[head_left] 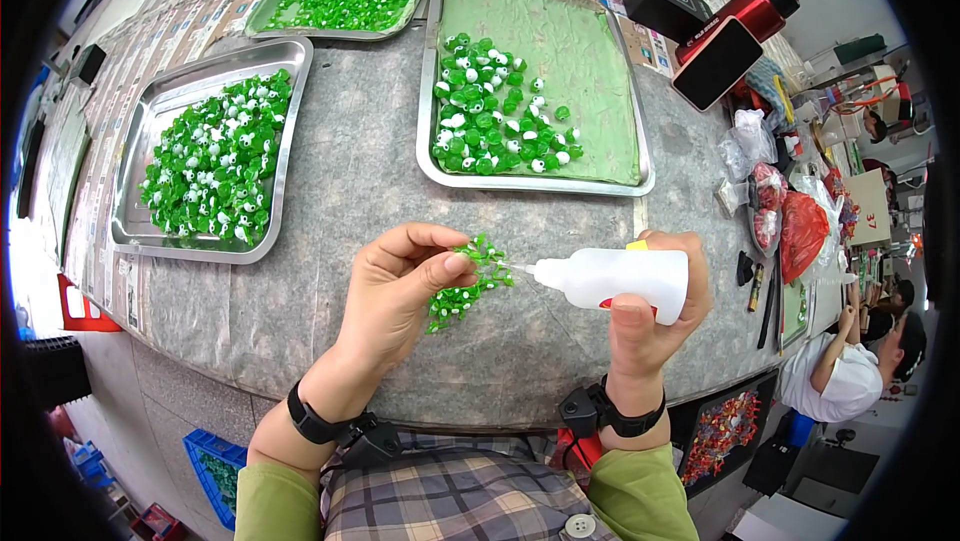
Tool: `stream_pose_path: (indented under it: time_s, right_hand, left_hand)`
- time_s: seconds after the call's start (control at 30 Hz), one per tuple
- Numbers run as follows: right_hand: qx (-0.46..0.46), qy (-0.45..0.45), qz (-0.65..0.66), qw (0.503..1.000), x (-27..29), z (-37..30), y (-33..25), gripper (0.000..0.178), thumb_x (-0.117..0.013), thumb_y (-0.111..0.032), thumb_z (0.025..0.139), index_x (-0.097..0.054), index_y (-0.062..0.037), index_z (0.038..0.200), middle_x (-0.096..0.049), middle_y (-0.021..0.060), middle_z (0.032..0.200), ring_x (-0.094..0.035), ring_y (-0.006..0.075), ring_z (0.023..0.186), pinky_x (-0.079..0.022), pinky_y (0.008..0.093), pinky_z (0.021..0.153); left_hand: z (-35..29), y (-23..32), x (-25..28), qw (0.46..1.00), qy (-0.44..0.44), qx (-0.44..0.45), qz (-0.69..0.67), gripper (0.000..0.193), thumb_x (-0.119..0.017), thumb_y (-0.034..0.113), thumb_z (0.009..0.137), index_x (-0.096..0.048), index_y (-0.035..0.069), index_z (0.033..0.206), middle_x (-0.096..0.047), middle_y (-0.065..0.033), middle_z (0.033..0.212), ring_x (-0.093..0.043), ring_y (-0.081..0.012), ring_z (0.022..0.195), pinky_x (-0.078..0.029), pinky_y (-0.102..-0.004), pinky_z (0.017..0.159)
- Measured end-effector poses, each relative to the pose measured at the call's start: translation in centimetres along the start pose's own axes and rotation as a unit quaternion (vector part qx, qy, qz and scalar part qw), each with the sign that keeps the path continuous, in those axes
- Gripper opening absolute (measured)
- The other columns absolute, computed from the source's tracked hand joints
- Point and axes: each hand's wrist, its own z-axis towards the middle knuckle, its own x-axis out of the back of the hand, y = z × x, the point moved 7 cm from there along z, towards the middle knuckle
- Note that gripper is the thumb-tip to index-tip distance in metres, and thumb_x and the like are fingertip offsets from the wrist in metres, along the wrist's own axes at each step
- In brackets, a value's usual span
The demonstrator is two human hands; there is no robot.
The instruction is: The person applies glue to green plastic bases and attaches white and black eye pieces to them by hand. The completed assemblies are then placed onto the table, and the process is repeated.
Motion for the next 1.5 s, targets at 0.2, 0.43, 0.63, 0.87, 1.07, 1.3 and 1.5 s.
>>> stream_pose_path:
  time_s: [0.2, 0.43, 0.63, 0.87, 1.07, 1.3, 1.5]
  right_hand:
    - [0.001, -0.035, -0.011, 0.999, -0.3, 0.0, 0.6, 0.038, -0.073, -0.028, 0.060, -0.050, -0.0020, 0.075, -0.049, 0.0021, 0.069, -0.047, 0.0076, 0.056, -0.036, 0.0188, 0.048]
    - [-0.074, 0.081, 0.087, 0.990, 4.0, 1.4, 1.6, 0.043, -0.064, -0.024, 0.070, -0.039, -0.0002, 0.095, -0.053, 0.0086, 0.078, -0.055, 0.0132, 0.066, -0.046, 0.0227, 0.054]
    - [-0.199, 0.070, -0.007, 0.977, 10.1, 2.0, 8.1, 0.031, -0.056, -0.006, 0.074, -0.040, 0.0025, 0.100, -0.054, 0.0136, 0.094, -0.053, 0.0161, 0.085, -0.042, 0.0245, 0.074]
    - [-0.213, 0.079, -0.130, 0.965, 14.8, -0.5, 12.0, 0.040, -0.059, -0.003, 0.071, -0.039, 0.0008, 0.106, -0.053, 0.0098, 0.096, -0.050, 0.0147, 0.086, -0.041, 0.0261, 0.076]
    - [0.055, 0.078, -0.442, 0.892, 8.8, 4.3, 2.1, 0.033, -0.061, -0.007, 0.068, -0.047, -0.0002, 0.097, -0.055, 0.0080, 0.085, -0.052, 0.0197, 0.078, -0.041, 0.0286, 0.068]
    - [-0.055, -0.216, -0.324, 0.919, -0.5, 6.4, 11.8, 0.024, -0.059, -0.004, 0.065, -0.048, -0.0035, 0.086, -0.055, 0.0093, 0.078, -0.054, 0.0226, 0.074, -0.042, 0.0314, 0.064]
    - [-0.041, -0.209, -0.341, 0.915, -1.7, 5.7, 10.6, 0.027, -0.056, 0.000, 0.065, -0.043, -0.0040, 0.087, -0.051, 0.0075, 0.074, -0.052, 0.0218, 0.070, -0.042, 0.0315, 0.060]
  left_hand:
    - [0.1, 0.0, -0.1, 1.000, 0.005, -0.001, 0.003, 0.014, -0.057, 0.003, 0.074, -0.055, 0.000, 0.087, -0.058, -0.0069, 0.077, -0.056, -0.0117, 0.069, -0.047, -0.0222, 0.064]
    - [0.1, 0.0, 0.2, 1.000, 0.013, -0.003, -0.001, 0.013, -0.056, 0.004, 0.075, -0.054, 0.000, 0.088, -0.058, -0.0067, 0.076, -0.056, -0.0123, 0.068, -0.047, -0.0230, 0.064]
    - [0.0, 0.0, 0.3, 1.000, 0.021, 0.002, -0.008, 0.012, -0.056, 0.004, 0.075, -0.054, 0.000, 0.086, -0.057, -0.0059, 0.074, -0.056, -0.0116, 0.067, -0.048, -0.0237, 0.063]
    - [0.1, -0.2, 0.2, 1.000, 0.027, 0.008, -0.004, 0.012, -0.057, 0.004, 0.075, -0.054, 0.001, 0.086, -0.057, -0.0055, 0.075, -0.056, -0.0112, 0.066, -0.049, -0.0240, 0.063]
    - [0.2, -0.3, 0.2, 1.000, 0.021, 0.011, -0.002, 0.012, -0.057, 0.005, 0.075, -0.054, 0.000, 0.086, -0.057, -0.0056, 0.075, -0.056, -0.0111, 0.067, -0.049, -0.0237, 0.062]
    - [0.4, -0.2, -0.1, 1.000, 0.021, 0.008, 0.005, 0.012, -0.056, 0.006, 0.076, -0.054, 0.001, 0.086, -0.057, -0.0050, 0.075, -0.055, -0.0104, 0.065, -0.048, -0.0236, 0.061]
    - [0.2, -0.3, 0.5, 1.000, 0.016, 0.018, 0.012, 0.012, -0.055, 0.007, 0.076, -0.053, 0.002, 0.086, -0.057, -0.0049, 0.075, -0.055, -0.0107, 0.064, -0.048, -0.0241, 0.061]
